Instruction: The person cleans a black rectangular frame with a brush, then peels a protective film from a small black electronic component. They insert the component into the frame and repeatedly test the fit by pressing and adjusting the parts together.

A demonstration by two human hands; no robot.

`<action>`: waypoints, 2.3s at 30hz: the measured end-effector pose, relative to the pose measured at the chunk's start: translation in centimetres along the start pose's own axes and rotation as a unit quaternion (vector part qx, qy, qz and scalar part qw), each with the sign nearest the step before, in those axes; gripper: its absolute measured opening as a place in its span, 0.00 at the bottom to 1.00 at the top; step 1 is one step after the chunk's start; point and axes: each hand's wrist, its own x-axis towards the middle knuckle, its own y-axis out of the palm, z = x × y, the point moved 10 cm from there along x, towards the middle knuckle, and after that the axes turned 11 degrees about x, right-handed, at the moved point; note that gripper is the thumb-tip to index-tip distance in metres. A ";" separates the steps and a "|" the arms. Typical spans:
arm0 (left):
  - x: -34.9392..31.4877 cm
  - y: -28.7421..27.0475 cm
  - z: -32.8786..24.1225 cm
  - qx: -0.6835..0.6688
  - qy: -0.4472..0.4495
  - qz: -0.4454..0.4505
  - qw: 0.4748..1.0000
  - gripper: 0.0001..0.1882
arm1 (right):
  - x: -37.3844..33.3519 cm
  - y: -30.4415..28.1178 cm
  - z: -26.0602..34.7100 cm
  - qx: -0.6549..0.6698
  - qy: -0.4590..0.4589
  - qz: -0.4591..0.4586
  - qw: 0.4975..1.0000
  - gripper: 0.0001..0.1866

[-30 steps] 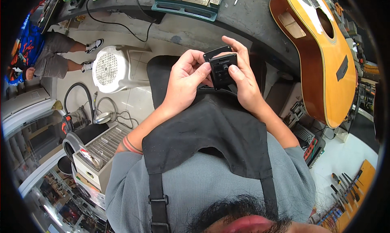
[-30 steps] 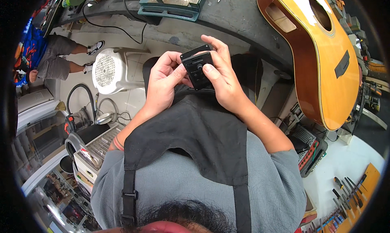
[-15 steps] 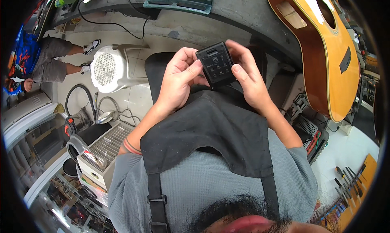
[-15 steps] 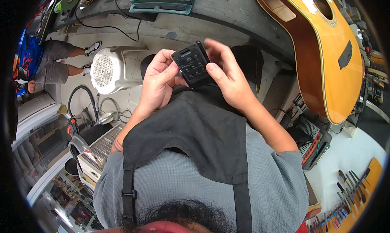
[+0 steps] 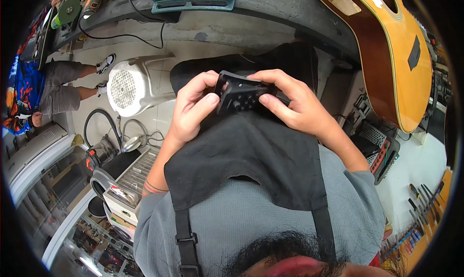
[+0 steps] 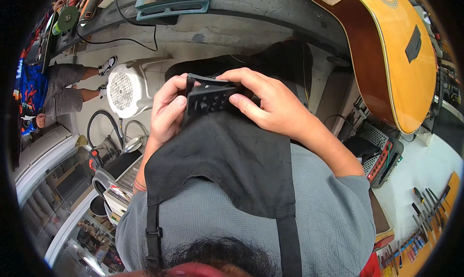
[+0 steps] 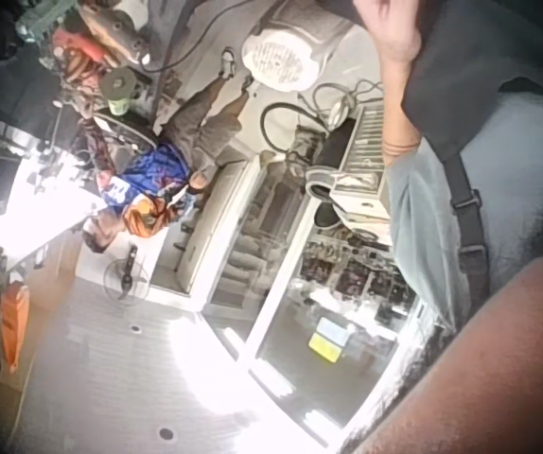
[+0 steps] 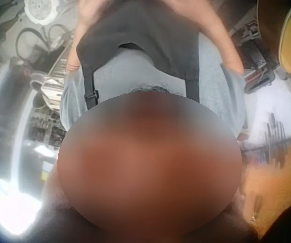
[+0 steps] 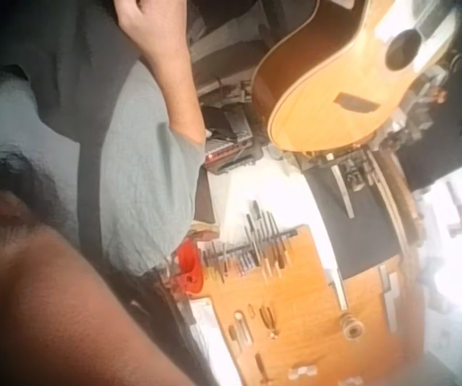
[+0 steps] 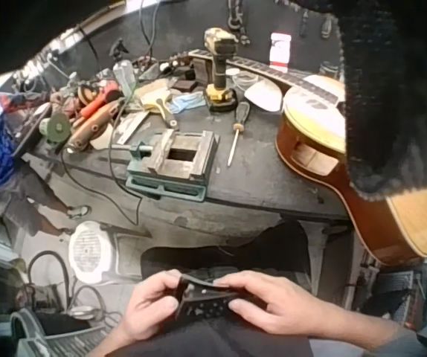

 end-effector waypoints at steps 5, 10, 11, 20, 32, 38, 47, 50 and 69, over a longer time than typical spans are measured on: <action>-2.3 0.8 -0.8 -0.019 -0.089 -0.006 0.996 0.23 | -0.5 0.5 -0.7 0.008 0.055 0.020 0.998 0.18; -3.3 0.6 -0.9 0.031 -0.083 -0.010 0.996 0.27 | -1.3 0.7 -1.8 0.064 0.086 0.011 0.994 0.16; -3.3 0.6 -1.0 0.041 -0.073 -0.011 0.996 0.26 | -1.5 0.6 -1.9 0.074 0.094 0.012 0.993 0.16; -2.7 0.6 -1.4 0.068 -0.056 -0.028 0.996 0.22 | -1.8 0.1 -1.8 0.101 0.094 -0.002 0.990 0.14; -2.5 0.7 -1.3 0.076 -0.071 -0.038 0.994 0.16 | -1.5 0.2 -0.9 0.046 0.051 -0.001 0.998 0.12; -2.6 0.3 -0.4 0.055 -0.071 -0.093 0.992 0.12 | -1.6 0.0 -2.3 0.051 0.121 -0.018 0.991 0.13; -3.0 -0.2 1.4 -0.003 -0.170 -0.126 0.977 0.13 | -1.8 0.2 -4.1 0.136 0.187 -0.071 0.970 0.11; -2.5 -0.2 1.2 0.000 -0.167 -0.128 0.978 0.14 | -1.4 0.5 -4.3 0.200 0.211 -0.091 0.952 0.10; 1.9 1.4 -3.9 0.339 0.007 -0.096 0.936 0.30 | 0.7 -0.2 -4.5 0.260 0.200 -0.110 0.938 0.15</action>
